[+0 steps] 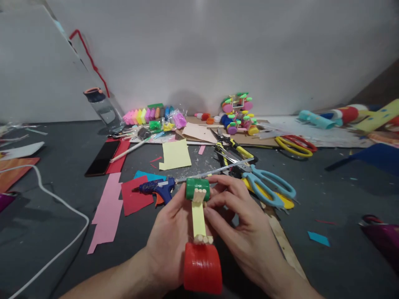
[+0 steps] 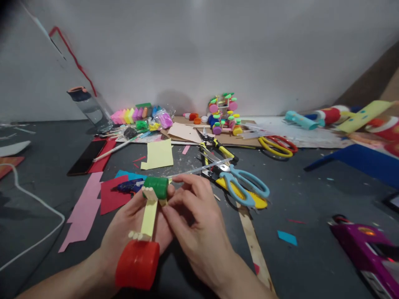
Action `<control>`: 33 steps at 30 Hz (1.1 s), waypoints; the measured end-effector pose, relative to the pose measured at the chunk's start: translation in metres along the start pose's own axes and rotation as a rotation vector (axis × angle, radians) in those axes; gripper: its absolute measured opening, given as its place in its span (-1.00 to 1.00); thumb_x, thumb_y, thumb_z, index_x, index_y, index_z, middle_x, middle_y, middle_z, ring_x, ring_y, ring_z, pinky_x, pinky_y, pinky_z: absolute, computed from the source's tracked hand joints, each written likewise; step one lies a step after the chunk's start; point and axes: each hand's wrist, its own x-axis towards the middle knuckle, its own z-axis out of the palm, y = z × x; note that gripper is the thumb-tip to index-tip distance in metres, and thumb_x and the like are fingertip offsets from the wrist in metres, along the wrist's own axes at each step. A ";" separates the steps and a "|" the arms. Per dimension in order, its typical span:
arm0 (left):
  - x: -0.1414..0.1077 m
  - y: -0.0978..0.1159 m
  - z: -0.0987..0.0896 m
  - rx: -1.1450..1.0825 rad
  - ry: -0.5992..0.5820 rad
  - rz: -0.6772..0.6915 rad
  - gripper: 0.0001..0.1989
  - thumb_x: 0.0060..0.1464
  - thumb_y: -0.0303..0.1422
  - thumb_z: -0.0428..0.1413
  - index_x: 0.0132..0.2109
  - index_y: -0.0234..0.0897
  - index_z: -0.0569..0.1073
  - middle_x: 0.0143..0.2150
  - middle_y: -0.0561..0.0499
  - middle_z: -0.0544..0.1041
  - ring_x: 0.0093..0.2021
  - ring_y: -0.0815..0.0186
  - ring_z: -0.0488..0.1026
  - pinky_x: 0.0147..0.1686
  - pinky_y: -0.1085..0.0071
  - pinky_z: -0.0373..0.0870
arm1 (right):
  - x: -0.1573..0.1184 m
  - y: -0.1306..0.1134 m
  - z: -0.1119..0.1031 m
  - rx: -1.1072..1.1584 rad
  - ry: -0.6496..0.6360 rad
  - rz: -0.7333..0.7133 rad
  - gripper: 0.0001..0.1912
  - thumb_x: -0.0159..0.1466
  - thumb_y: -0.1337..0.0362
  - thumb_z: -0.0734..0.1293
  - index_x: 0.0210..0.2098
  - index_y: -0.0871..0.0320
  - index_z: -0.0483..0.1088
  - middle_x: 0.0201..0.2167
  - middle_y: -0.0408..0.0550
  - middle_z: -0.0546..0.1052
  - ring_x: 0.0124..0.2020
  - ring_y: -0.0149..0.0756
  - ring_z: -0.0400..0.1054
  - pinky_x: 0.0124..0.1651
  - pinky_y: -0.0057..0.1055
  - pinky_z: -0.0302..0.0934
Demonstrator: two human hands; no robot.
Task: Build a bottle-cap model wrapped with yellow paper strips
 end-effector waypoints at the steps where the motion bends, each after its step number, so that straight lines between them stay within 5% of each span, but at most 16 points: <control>1: 0.002 0.000 -0.001 -0.001 0.030 0.008 -0.50 0.42 -0.23 -0.22 -0.19 -0.39 0.55 -0.29 -0.04 0.60 -0.22 0.39 0.57 -0.16 0.55 0.47 | 0.000 0.003 -0.003 0.002 -0.005 0.015 -0.88 0.33 0.33 0.33 -0.35 0.05 0.42 -0.03 -0.07 0.48 -0.01 -0.24 0.41 0.00 -0.30 0.35; 5: 0.007 0.003 -0.008 0.079 0.144 0.041 -0.42 0.41 -0.18 -0.27 -0.24 -0.39 0.56 -0.33 -0.10 0.59 -0.26 0.29 0.58 -0.20 0.40 0.51 | 0.002 0.012 -0.017 -0.104 -0.004 -0.006 -0.93 0.35 0.31 0.32 -0.26 0.00 0.41 -0.10 -0.16 0.53 -0.07 -0.33 0.45 -0.06 -0.42 0.33; 10: 0.012 0.005 -0.021 0.120 0.274 0.059 -0.48 0.40 -0.18 -0.19 -0.31 -0.39 0.52 -0.45 -0.03 0.49 -0.45 0.36 0.47 -0.38 0.46 0.45 | 0.003 0.009 -0.031 -0.240 -0.087 -0.132 -0.92 0.37 0.32 0.27 -0.21 -0.01 0.38 -0.31 -0.19 0.57 -0.35 -0.38 0.48 -0.29 -0.48 0.33; 18: 0.008 0.000 -0.029 0.156 0.182 -0.055 -0.49 0.39 -0.16 -0.16 -0.24 -0.39 0.56 -0.41 -0.04 0.52 -0.43 0.39 0.48 -0.30 0.49 0.45 | 0.003 0.006 -0.043 -0.338 -0.229 -0.294 -0.76 0.28 0.39 0.33 -0.10 -0.05 0.41 -0.28 -0.20 0.60 -0.35 -0.38 0.50 -0.43 -0.50 0.37; 27: 0.007 -0.003 -0.021 0.275 0.213 -0.129 -0.49 0.41 -0.20 -0.23 -0.16 -0.36 0.55 -0.34 -0.06 0.56 -0.36 0.31 0.52 -0.20 0.41 0.41 | -0.001 0.008 -0.039 -0.454 -0.220 -0.366 -0.90 0.39 0.29 0.28 -0.19 -0.04 0.42 -0.31 -0.21 0.57 -0.37 -0.44 0.44 -0.48 -0.53 0.31; 33: 0.007 -0.005 -0.022 0.274 0.187 -0.152 -0.49 0.39 -0.15 -0.23 -0.07 -0.34 0.54 -0.21 -0.11 0.60 -0.18 0.20 0.55 -0.04 0.32 0.36 | 0.004 0.006 -0.040 -0.438 -0.290 -0.405 -0.90 0.37 0.35 0.28 -0.20 0.03 0.42 -0.40 -0.18 0.53 -0.43 -0.36 0.36 -0.49 -0.36 0.17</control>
